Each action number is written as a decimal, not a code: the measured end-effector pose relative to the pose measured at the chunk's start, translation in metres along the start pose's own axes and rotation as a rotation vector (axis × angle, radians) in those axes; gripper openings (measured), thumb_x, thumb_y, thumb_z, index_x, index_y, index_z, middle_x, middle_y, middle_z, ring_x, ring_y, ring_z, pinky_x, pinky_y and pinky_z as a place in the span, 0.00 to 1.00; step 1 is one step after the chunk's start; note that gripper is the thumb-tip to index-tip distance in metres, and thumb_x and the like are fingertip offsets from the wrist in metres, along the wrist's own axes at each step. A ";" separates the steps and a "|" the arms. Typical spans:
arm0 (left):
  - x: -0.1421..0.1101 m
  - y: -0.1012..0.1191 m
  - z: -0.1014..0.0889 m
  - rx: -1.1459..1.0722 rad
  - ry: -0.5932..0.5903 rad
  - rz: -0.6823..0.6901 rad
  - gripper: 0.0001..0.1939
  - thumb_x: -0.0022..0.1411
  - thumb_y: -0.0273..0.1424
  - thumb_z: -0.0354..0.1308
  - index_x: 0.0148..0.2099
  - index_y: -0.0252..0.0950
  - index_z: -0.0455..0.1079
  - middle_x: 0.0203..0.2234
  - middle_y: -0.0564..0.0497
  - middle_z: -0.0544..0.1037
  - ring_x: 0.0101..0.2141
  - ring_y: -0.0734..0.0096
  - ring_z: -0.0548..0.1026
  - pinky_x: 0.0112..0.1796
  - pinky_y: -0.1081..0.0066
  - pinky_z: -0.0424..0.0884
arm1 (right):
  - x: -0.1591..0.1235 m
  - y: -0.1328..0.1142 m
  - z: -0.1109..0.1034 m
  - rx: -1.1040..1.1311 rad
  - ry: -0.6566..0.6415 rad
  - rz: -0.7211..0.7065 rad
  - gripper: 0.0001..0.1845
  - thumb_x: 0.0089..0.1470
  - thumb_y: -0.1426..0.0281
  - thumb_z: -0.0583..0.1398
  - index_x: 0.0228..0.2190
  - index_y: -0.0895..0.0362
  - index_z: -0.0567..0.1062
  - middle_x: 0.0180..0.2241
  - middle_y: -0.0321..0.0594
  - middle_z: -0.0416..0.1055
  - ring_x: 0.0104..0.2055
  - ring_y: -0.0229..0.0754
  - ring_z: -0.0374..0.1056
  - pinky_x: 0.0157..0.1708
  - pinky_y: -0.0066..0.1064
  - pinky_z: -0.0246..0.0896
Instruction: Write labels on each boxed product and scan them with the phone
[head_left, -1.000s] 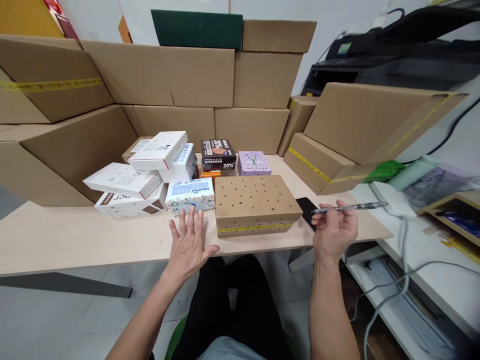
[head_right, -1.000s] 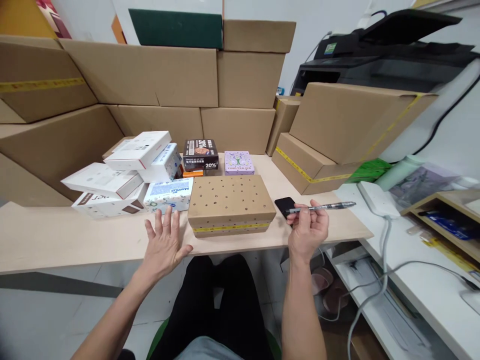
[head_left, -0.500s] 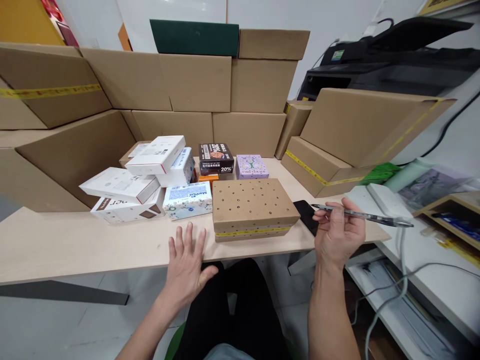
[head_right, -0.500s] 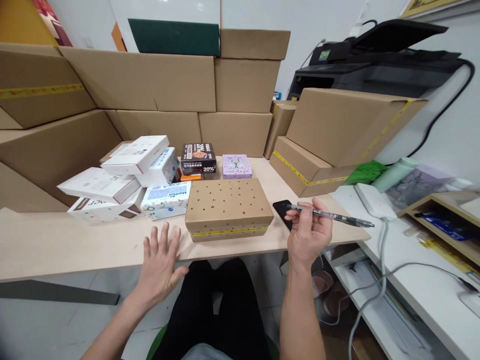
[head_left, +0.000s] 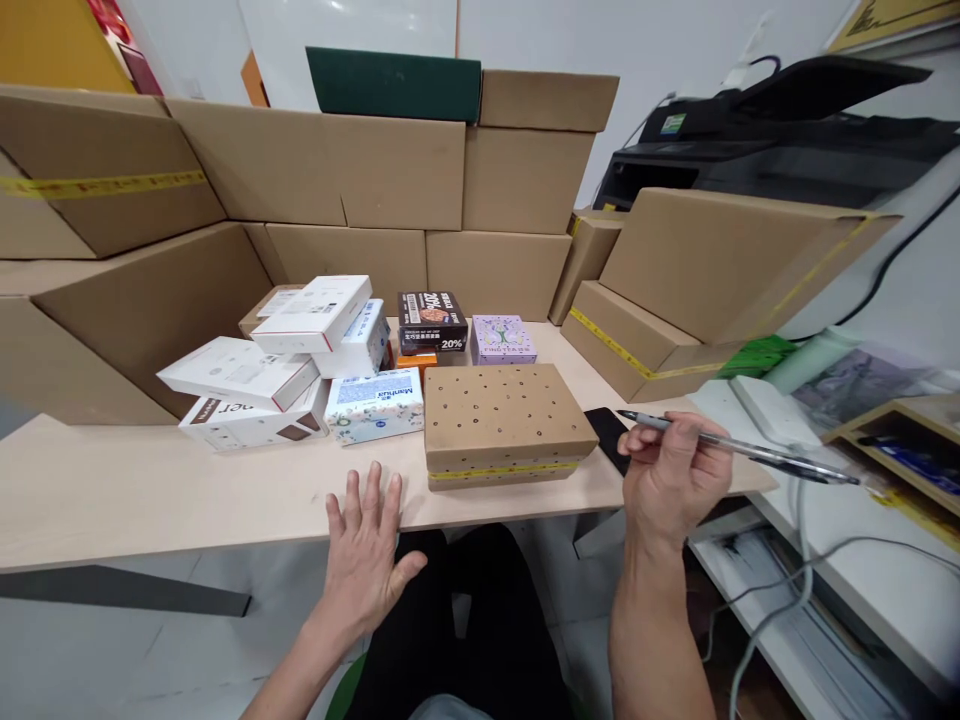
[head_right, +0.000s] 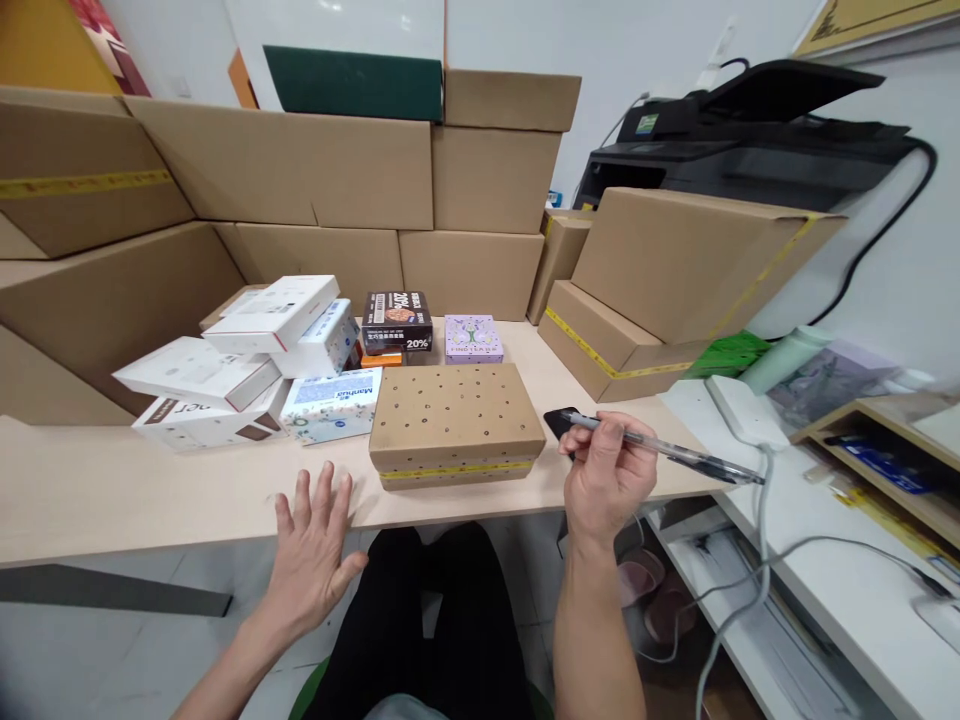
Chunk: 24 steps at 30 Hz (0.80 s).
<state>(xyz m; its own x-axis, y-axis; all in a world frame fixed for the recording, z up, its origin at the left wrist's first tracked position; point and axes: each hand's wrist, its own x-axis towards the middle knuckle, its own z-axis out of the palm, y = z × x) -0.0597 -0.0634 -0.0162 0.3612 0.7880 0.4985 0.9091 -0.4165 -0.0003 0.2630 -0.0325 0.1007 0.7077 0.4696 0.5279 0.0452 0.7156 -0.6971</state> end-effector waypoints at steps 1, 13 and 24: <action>0.001 -0.001 -0.001 -0.005 -0.017 -0.001 0.49 0.62 0.63 0.34 0.73 0.34 0.37 0.71 0.33 0.42 0.70 0.37 0.33 0.62 0.35 0.36 | 0.000 -0.001 0.004 0.004 -0.023 0.005 0.12 0.57 0.60 0.63 0.33 0.55 0.70 0.19 0.27 0.66 0.18 0.33 0.63 0.19 0.27 0.62; 0.023 -0.008 0.007 0.040 0.076 0.018 0.53 0.59 0.65 0.38 0.73 0.33 0.36 0.70 0.30 0.46 0.69 0.35 0.37 0.60 0.31 0.32 | 0.002 0.003 0.031 -0.196 -0.271 0.041 0.16 0.61 0.55 0.58 0.34 0.56 0.71 0.23 0.32 0.72 0.21 0.32 0.67 0.22 0.25 0.65; 0.038 -0.019 -0.001 0.034 0.090 -0.056 0.51 0.61 0.64 0.33 0.73 0.32 0.37 0.71 0.30 0.41 0.69 0.34 0.32 0.60 0.30 0.29 | -0.002 0.011 0.040 -0.266 -0.350 0.136 0.18 0.61 0.53 0.57 0.34 0.55 0.69 0.22 0.31 0.70 0.20 0.31 0.65 0.19 0.22 0.63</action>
<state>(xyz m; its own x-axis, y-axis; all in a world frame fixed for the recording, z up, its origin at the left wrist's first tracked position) -0.0630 -0.0261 0.0033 0.2908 0.7649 0.5748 0.9344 -0.3562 0.0012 0.2340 -0.0046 0.1118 0.4410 0.7290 0.5236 0.1803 0.4996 -0.8473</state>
